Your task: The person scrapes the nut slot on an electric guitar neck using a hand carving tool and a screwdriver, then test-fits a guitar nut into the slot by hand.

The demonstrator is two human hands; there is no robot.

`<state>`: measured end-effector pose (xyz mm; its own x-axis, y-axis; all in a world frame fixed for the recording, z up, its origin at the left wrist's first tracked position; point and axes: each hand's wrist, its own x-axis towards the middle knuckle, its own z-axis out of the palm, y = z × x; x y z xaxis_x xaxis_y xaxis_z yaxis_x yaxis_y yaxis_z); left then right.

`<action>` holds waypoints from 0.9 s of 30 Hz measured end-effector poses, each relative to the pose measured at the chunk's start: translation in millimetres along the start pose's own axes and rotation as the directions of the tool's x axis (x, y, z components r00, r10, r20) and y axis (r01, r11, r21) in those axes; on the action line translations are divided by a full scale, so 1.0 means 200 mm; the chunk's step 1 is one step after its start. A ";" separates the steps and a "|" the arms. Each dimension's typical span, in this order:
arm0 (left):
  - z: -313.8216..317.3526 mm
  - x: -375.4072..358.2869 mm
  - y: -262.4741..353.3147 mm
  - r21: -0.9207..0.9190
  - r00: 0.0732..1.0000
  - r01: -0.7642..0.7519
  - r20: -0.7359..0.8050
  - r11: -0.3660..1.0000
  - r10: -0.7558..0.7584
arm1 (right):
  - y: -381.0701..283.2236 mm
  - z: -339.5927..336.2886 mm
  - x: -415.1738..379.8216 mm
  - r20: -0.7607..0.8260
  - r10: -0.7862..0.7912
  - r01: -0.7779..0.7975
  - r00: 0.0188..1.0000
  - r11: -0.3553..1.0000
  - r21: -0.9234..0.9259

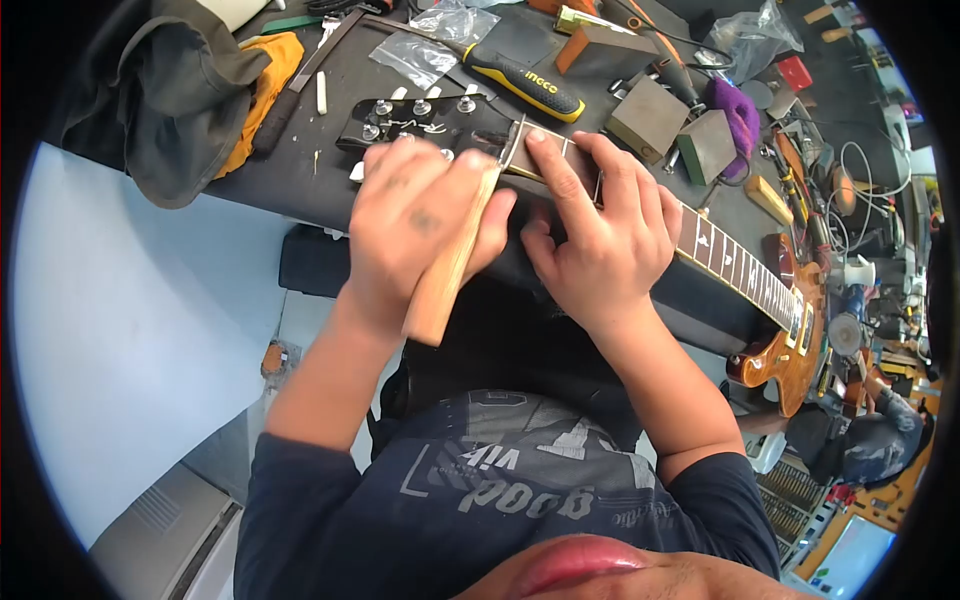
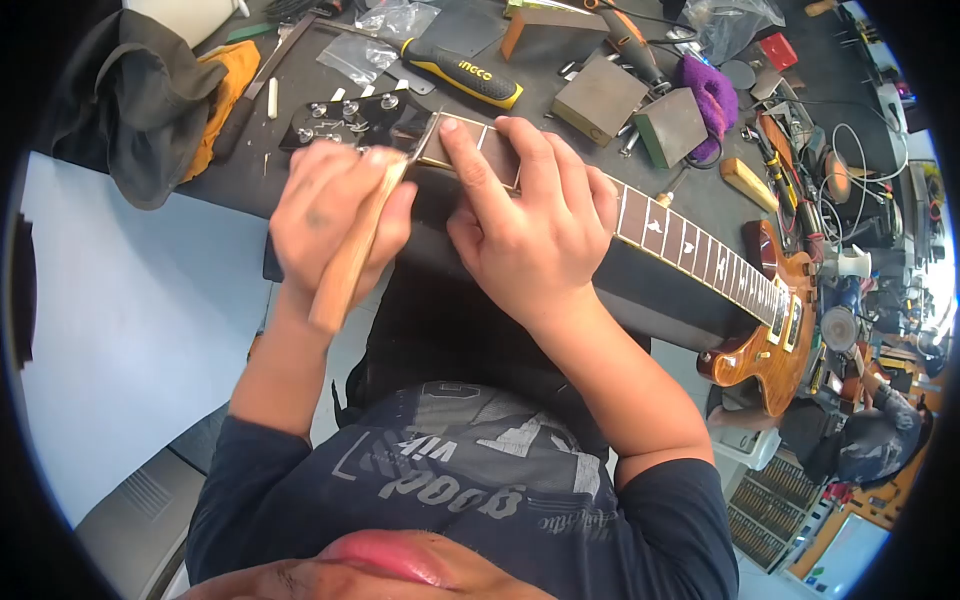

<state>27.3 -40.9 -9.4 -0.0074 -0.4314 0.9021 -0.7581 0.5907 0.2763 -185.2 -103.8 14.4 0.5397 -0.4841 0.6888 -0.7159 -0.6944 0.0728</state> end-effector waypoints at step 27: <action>-0.01 0.02 0.02 -0.032 0.998 0.066 0.003 0.997 -0.066 | -0.01 -0.02 0.01 0.024 0.002 -0.001 1.000 1.000 -0.009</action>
<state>25.4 -39.9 -3.9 0.0409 -0.4714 0.8810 -0.7359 0.5822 0.3457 -184.6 -101.8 17.9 0.5490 -0.4980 0.6713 -0.7206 -0.6889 0.0784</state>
